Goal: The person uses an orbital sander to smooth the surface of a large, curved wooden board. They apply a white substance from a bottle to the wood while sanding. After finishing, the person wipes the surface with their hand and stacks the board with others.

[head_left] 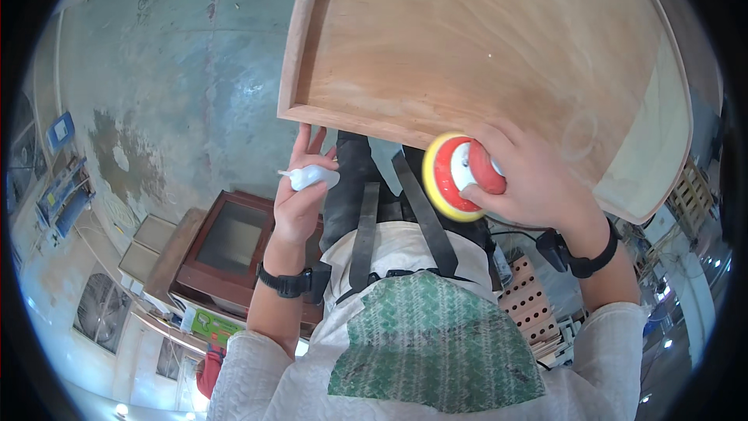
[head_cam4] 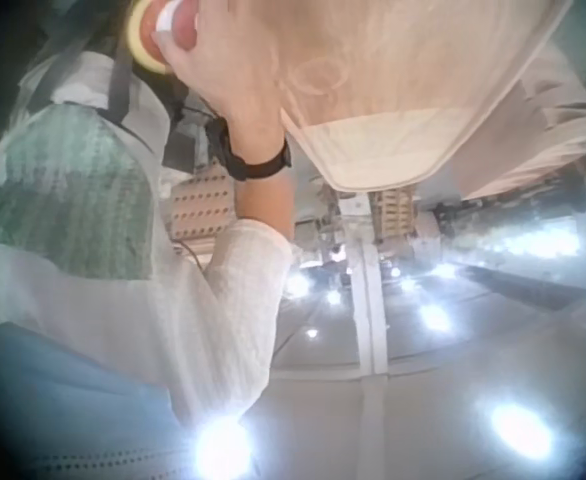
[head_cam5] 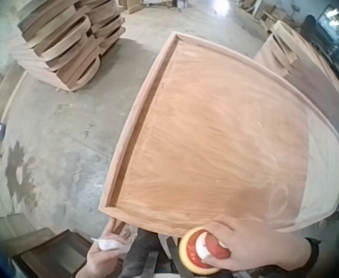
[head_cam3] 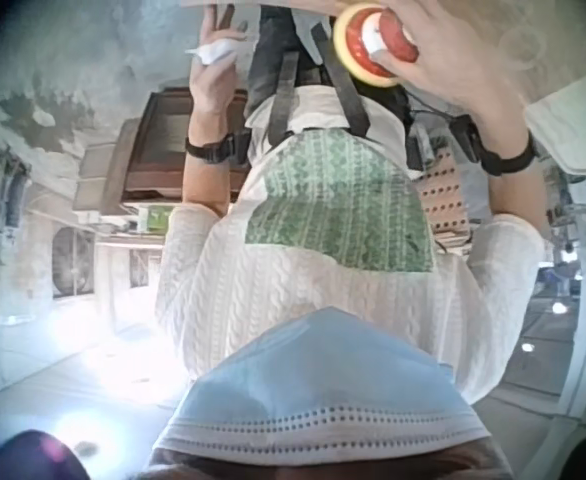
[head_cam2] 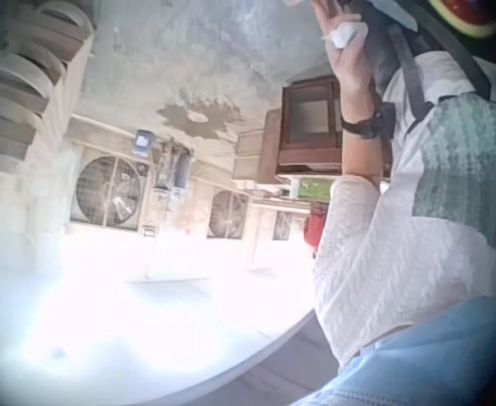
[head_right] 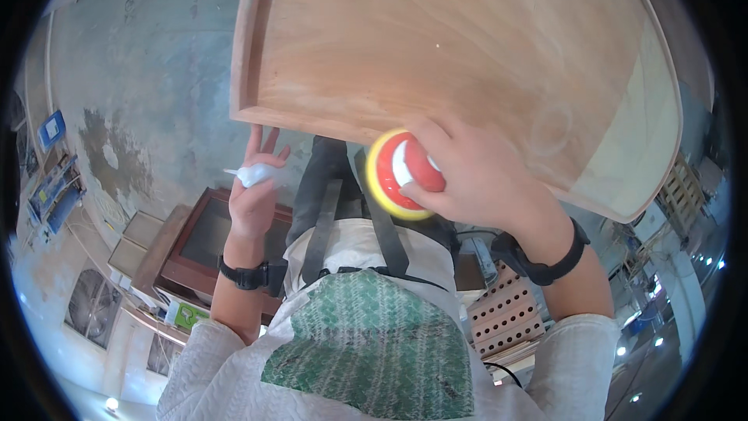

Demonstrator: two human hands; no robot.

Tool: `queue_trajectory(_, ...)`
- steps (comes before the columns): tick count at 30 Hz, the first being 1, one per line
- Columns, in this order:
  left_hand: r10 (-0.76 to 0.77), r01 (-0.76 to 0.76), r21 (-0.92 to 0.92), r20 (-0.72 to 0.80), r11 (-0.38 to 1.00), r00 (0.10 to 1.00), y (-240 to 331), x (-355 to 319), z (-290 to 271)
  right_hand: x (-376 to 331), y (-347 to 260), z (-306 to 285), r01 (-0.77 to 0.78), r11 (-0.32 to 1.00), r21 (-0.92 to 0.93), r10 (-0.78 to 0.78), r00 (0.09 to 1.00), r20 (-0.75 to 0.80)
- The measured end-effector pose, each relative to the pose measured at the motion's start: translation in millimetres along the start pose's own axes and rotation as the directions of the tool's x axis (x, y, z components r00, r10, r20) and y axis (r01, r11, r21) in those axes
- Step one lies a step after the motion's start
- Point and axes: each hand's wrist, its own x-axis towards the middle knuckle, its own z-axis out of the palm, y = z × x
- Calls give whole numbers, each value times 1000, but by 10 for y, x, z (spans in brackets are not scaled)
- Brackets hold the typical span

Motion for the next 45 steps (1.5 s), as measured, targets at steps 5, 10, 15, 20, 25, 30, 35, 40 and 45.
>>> queue_trajectory(5, -51, 47, -164, -25, 985, 998, -9, 70, -29, 536, -218, 12, 45, 993, 106, -51, 997, 62)
queue_trajectory(10, -147, 85, -395, -131, 915, 980, -17, 29, -86, 1742, -491, -140, 36, 914, 404, -159, 949, 274)
queue_trajectory(15, -138, 78, -357, -147, 931, 979, 10, 39, -19, 1890, -552, -257, 41, 938, 344, -164, 927, 337)
queue_trajectory(20, -84, 60, -262, -80, 963, 993, 58, 37, 78, 832, 71, -355, -110, 952, 286, 3, 936, 351)
queue_trajectory(25, -74, 74, -9, -109, 997, 991, 189, -21, 196, -142, 657, -471, -197, 958, 210, 131, 948, 291)
queue_trajectory(30, 95, 50, 585, -215, 810, 972, 468, -78, 378, -570, 741, -159, -77, 908, 413, 167, 968, -187)
queue_trajectory(35, 398, -435, 898, 375, 69, 837, 493, 379, 603, -260, 554, 404, 525, 180, 832, 617, 599, -511)
queue_trajectory(40, 276, -494, 869, 468, 30, 840, 320, 460, 821, -214, 683, 177, 668, 153, 728, 617, 511, -599)
queue_trajectory(45, 218, -587, 808, 564, 52, 796, 126, 389, 1240, -457, 1193, -35, 226, 357, 906, 379, 852, -362)
